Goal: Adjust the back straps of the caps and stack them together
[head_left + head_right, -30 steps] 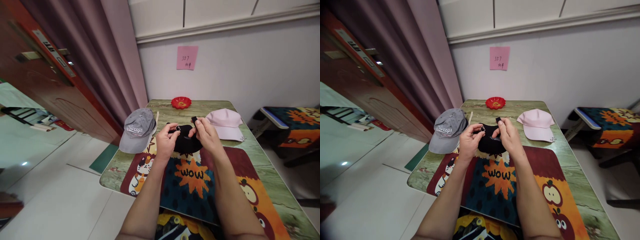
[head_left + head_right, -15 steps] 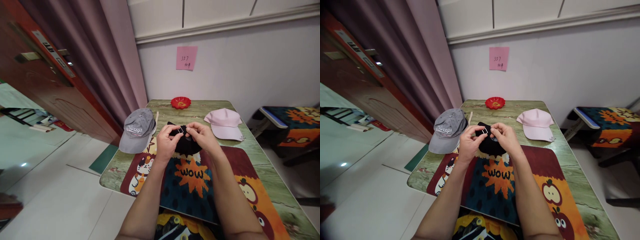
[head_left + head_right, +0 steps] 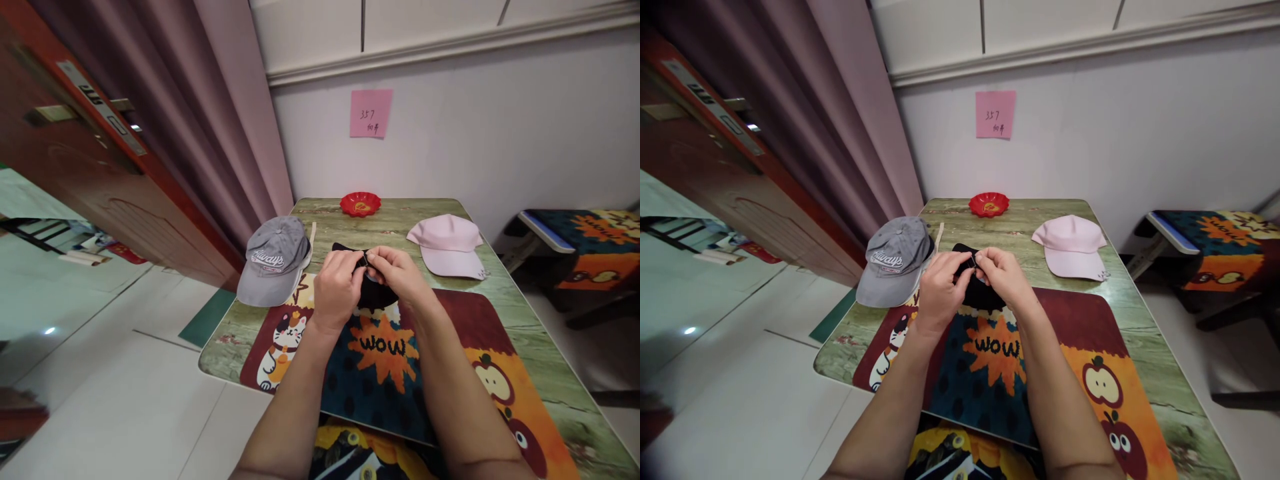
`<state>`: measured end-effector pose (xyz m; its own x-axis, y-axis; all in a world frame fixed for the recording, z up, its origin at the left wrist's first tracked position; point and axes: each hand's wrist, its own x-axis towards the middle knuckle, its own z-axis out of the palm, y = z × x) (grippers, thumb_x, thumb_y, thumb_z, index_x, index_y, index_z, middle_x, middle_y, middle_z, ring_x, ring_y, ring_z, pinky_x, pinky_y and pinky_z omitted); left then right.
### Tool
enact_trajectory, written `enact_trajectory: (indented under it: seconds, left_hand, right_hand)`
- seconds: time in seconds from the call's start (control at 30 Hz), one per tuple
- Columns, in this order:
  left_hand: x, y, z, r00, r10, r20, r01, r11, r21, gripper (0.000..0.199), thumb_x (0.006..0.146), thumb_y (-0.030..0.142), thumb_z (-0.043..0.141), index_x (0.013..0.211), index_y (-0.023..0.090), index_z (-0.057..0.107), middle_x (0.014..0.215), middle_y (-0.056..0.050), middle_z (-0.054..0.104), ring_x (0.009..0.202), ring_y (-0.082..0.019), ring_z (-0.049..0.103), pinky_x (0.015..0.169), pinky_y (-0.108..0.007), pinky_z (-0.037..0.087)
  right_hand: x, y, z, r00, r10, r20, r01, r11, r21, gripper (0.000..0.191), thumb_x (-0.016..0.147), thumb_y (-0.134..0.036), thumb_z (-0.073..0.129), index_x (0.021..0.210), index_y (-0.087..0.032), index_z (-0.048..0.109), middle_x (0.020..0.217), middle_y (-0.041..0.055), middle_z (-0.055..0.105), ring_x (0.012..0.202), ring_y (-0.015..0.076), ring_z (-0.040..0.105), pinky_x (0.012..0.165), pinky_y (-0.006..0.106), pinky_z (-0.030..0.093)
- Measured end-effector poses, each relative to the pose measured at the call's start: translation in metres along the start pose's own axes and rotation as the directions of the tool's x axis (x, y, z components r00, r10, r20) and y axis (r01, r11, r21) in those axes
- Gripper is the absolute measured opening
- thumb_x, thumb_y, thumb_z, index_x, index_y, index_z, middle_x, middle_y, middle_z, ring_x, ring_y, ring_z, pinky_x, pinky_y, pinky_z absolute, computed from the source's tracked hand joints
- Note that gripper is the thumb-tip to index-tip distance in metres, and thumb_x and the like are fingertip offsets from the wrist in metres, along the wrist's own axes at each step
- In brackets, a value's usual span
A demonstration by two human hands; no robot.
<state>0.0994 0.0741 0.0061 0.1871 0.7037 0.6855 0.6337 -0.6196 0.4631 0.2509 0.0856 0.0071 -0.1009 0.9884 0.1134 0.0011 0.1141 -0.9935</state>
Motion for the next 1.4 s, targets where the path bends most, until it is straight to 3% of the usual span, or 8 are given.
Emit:
enact_trajectory:
  seconds: [0.1,0.23,0.33,0.47,0.7,0.83,1.03,1.4]
  left_hand:
    - [-0.0008,0.0005,0.0007,0.999,-0.036,-0.016,0.036,0.999,-0.005,0.021,0.088,0.012,0.064,0.106,0.021,0.071,0.103,-0.008,0.076,0.1,-0.023,0.068,0.091,-0.038,0.056]
    - [-0.0024,-0.0054,0.0044,0.968,-0.249,-0.029,0.236,0.945,-0.226,0.022,0.085,0.017,0.068,0.106,0.021,0.073,0.101,-0.006,0.075,0.089,-0.019,0.071,0.068,-0.026,0.059]
    - [-0.0029,-0.0084,0.0066,0.935,-0.355,0.016,0.335,0.865,-0.374,0.023,0.084,0.021,0.071,0.107,0.02,0.074,0.099,-0.006,0.075,0.084,-0.017,0.072,0.066,-0.023,0.059]
    - [-0.0027,-0.0084,0.0082,0.927,-0.369,0.064,0.356,0.816,-0.456,0.025,0.082,0.022,0.072,0.107,0.018,0.075,0.101,-0.007,0.076,0.088,-0.017,0.074,0.075,-0.025,0.061]
    - [-0.0014,-0.0071,0.0077,0.903,-0.415,0.115,0.407,0.737,-0.539,0.027,0.08,0.023,0.073,0.106,0.017,0.075,0.1,-0.007,0.078,0.088,-0.018,0.075,0.076,-0.024,0.061]
    - [-0.0007,-0.0058,0.0058,0.902,-0.414,0.122,0.409,0.728,-0.55,0.028,0.079,0.023,0.074,0.106,0.016,0.075,0.1,-0.008,0.078,0.089,-0.019,0.075,0.077,-0.025,0.061]
    - [-0.0007,-0.004,0.0047,0.895,-0.425,0.135,0.421,0.707,-0.567,0.028,0.079,0.024,0.074,0.106,0.017,0.075,0.1,-0.008,0.078,0.086,-0.018,0.075,0.075,-0.025,0.061]
    - [0.0001,-0.0051,0.0043,0.907,-0.399,0.136,0.405,0.736,-0.542,0.026,0.08,0.023,0.073,0.106,0.017,0.075,0.104,-0.008,0.078,0.092,-0.019,0.075,0.08,-0.027,0.061]
  right_hand:
    - [-0.0012,-0.0015,0.0006,1.0,-0.009,0.005,0.009,1.0,0.006,0.033,0.083,-0.052,0.066,0.078,-0.019,0.063,0.062,-0.0023,0.055,0.052,0.0103,0.043,0.051,0.025,0.034]
    - [-0.0013,-0.0025,-0.001,1.0,-0.008,-0.014,0.009,0.999,0.039,0.035,0.082,-0.054,0.067,0.074,-0.02,0.059,0.06,-0.0029,0.053,0.05,0.0099,0.04,0.049,0.025,0.031]
    - [-0.001,-0.0029,-0.0015,0.999,0.002,-0.033,0.0,0.999,0.05,0.038,0.082,-0.053,0.066,0.066,-0.021,0.054,0.057,-0.0035,0.049,0.048,0.0095,0.036,0.049,0.026,0.029]
    - [-0.0006,-0.0037,-0.0004,0.999,0.027,-0.027,-0.025,0.998,0.053,0.041,0.082,-0.051,0.066,0.059,-0.021,0.051,0.054,-0.0035,0.045,0.048,0.0093,0.034,0.048,0.026,0.028]
    - [-0.0007,-0.0039,0.0013,0.999,0.046,-0.019,-0.044,0.994,0.096,0.038,0.082,-0.047,0.064,0.059,-0.02,0.05,0.053,-0.0043,0.045,0.047,0.0077,0.035,0.047,0.024,0.025]
    - [-0.0007,-0.0035,0.0007,0.998,0.061,-0.001,-0.06,0.994,0.096,0.034,0.081,-0.045,0.064,0.062,-0.02,0.052,0.053,-0.0049,0.046,0.046,0.0074,0.035,0.047,0.024,0.023]
    - [-0.0007,-0.0058,-0.0031,0.995,0.062,-0.083,-0.05,0.989,0.142,0.034,0.08,-0.044,0.066,0.062,-0.02,0.05,0.054,-0.0058,0.045,0.045,0.0065,0.032,0.047,0.024,0.022]
    - [-0.001,-0.0036,0.0004,0.999,0.053,0.002,-0.053,0.996,0.075,0.034,0.082,-0.047,0.065,0.066,-0.019,0.054,0.053,-0.0055,0.046,0.046,0.0071,0.034,0.047,0.025,0.022]
